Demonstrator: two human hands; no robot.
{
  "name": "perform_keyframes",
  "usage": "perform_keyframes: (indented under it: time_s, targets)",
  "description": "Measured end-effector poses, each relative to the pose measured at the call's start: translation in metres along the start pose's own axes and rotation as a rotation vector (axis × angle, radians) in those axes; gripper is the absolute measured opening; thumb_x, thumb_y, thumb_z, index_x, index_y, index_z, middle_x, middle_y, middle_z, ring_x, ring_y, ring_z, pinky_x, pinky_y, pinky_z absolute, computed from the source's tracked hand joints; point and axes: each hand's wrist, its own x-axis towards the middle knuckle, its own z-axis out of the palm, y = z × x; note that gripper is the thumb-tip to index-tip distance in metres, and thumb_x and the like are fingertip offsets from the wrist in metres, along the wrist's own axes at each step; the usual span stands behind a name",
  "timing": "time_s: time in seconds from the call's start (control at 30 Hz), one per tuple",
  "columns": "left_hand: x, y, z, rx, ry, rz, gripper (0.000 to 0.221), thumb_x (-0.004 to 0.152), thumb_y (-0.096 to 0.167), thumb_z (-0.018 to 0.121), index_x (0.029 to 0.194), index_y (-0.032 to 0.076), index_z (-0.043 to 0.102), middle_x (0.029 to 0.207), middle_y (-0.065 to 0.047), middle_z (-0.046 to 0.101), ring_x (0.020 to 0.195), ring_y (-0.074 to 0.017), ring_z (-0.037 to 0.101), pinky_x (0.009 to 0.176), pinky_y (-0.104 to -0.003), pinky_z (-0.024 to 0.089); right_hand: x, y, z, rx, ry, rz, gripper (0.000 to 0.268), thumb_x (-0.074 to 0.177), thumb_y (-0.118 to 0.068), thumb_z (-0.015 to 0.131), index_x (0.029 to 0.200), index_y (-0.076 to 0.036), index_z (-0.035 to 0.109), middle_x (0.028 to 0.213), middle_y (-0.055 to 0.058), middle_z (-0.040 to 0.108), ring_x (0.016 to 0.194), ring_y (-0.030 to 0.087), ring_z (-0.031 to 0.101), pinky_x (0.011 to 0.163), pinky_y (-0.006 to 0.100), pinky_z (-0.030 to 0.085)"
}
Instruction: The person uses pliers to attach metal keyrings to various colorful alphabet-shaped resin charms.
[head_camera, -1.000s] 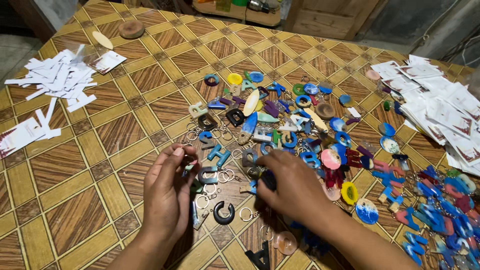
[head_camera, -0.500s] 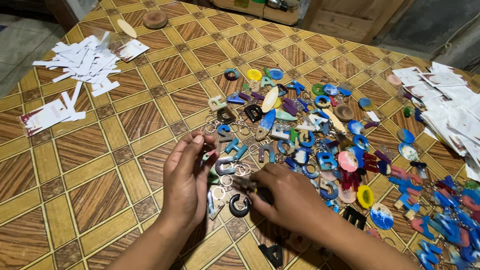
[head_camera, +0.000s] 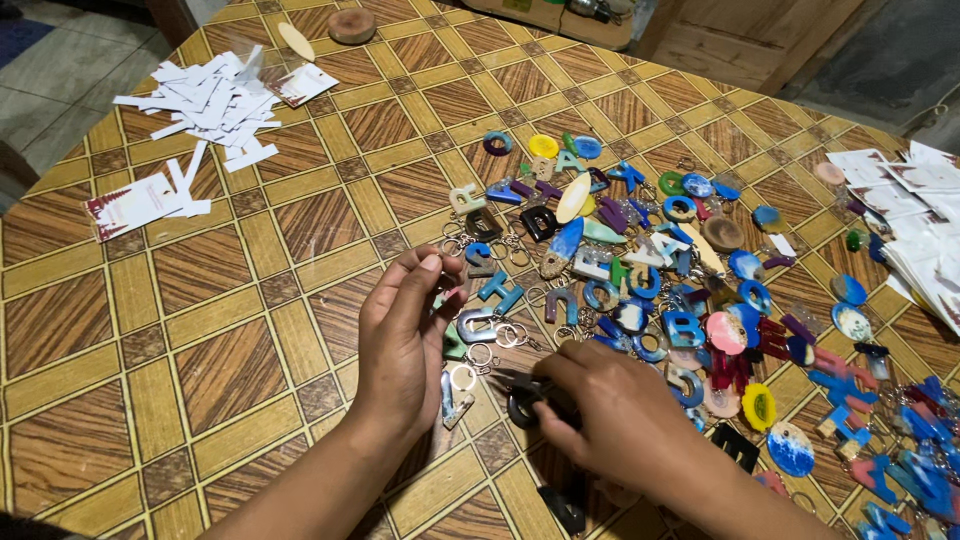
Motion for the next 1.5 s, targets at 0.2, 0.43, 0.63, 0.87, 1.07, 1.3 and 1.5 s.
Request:
perform_keyframes:
  time_s: [0.2, 0.43, 0.63, 0.87, 1.07, 1.3, 1.5]
  targets:
    - [0.004, 0.003, 0.000, -0.022, 0.001, 0.019, 0.014, 0.093, 0.011, 0.062, 0.104, 0.003, 0.061, 0.093, -0.012, 0.063, 0.082, -0.0218, 0.058, 0.081, -0.033, 0.051, 0.020, -0.017, 0.010, 0.009, -0.010, -0.092, 0.025, 0.091, -0.029, 0.064, 0.109, -0.012, 0.067, 0.090, 0.005, 0.068, 0.082, 0.024, 0.068, 0.066, 0.041, 0.063]
    - [0.005, 0.007, -0.002, 0.017, 0.058, 0.024, 0.018, 0.092, 0.016, 0.063, 0.107, 0.007, 0.061, 0.098, -0.009, 0.066, 0.096, -0.0195, 0.062, 0.085, -0.037, 0.053, 0.030, -0.025, 0.011, -0.073, 0.135, 0.016, 0.028, 0.091, -0.029, 0.066, 0.111, -0.010, 0.067, 0.093, 0.009, 0.068, 0.087, 0.028, 0.066, 0.068, 0.043, 0.061]
    - [0.007, 0.013, -0.005, -0.030, 0.018, 0.078, 0.017, 0.092, 0.015, 0.063, 0.105, 0.004, 0.059, 0.098, -0.012, 0.065, 0.090, -0.0231, 0.058, 0.072, -0.037, 0.052, 0.041, -0.024, 0.027, -0.105, 0.169, -0.075, 0.031, 0.093, -0.031, 0.063, 0.115, -0.008, 0.065, 0.098, 0.012, 0.067, 0.088, 0.028, 0.066, 0.070, 0.042, 0.061]
    - [0.011, 0.012, -0.005, -0.047, 0.044, 0.086, 0.012, 0.093, 0.013, 0.062, 0.103, 0.006, 0.061, 0.095, -0.008, 0.064, 0.091, -0.0180, 0.060, 0.078, -0.037, 0.054, 0.046, -0.016, 0.022, -0.041, 0.357, -0.073, 0.035, 0.092, -0.033, 0.063, 0.116, -0.007, 0.066, 0.097, 0.013, 0.065, 0.087, 0.031, 0.063, 0.062, 0.045, 0.056]
    - [0.011, 0.014, -0.006, -0.044, 0.057, 0.086, 0.013, 0.093, 0.014, 0.062, 0.104, 0.007, 0.061, 0.096, -0.008, 0.065, 0.093, -0.0179, 0.061, 0.082, -0.035, 0.053, 0.041, -0.021, 0.018, -0.051, 0.293, 0.022, 0.029, 0.092, -0.033, 0.064, 0.109, -0.009, 0.065, 0.097, 0.013, 0.065, 0.088, 0.032, 0.063, 0.065, 0.047, 0.056]
    - [0.013, 0.013, -0.007, -0.063, 0.036, 0.112, 0.015, 0.092, 0.015, 0.063, 0.104, 0.006, 0.061, 0.095, -0.009, 0.065, 0.090, -0.0181, 0.060, 0.077, -0.034, 0.052, 0.032, -0.041, 0.011, 0.071, 0.043, -0.038, 0.040, 0.093, -0.038, 0.058, 0.124, -0.012, 0.063, 0.104, 0.009, 0.067, 0.092, 0.025, 0.067, 0.072, 0.045, 0.062]
    - [0.014, 0.013, -0.008, -0.076, 0.042, 0.111, 0.014, 0.093, 0.014, 0.063, 0.104, 0.006, 0.061, 0.095, -0.009, 0.064, 0.090, -0.0186, 0.060, 0.078, -0.035, 0.052, 0.030, -0.043, 0.014, 0.118, 0.032, -0.197, 0.028, 0.086, -0.036, 0.066, 0.101, -0.012, 0.068, 0.086, 0.008, 0.061, 0.083, 0.031, 0.062, 0.062, 0.048, 0.051]
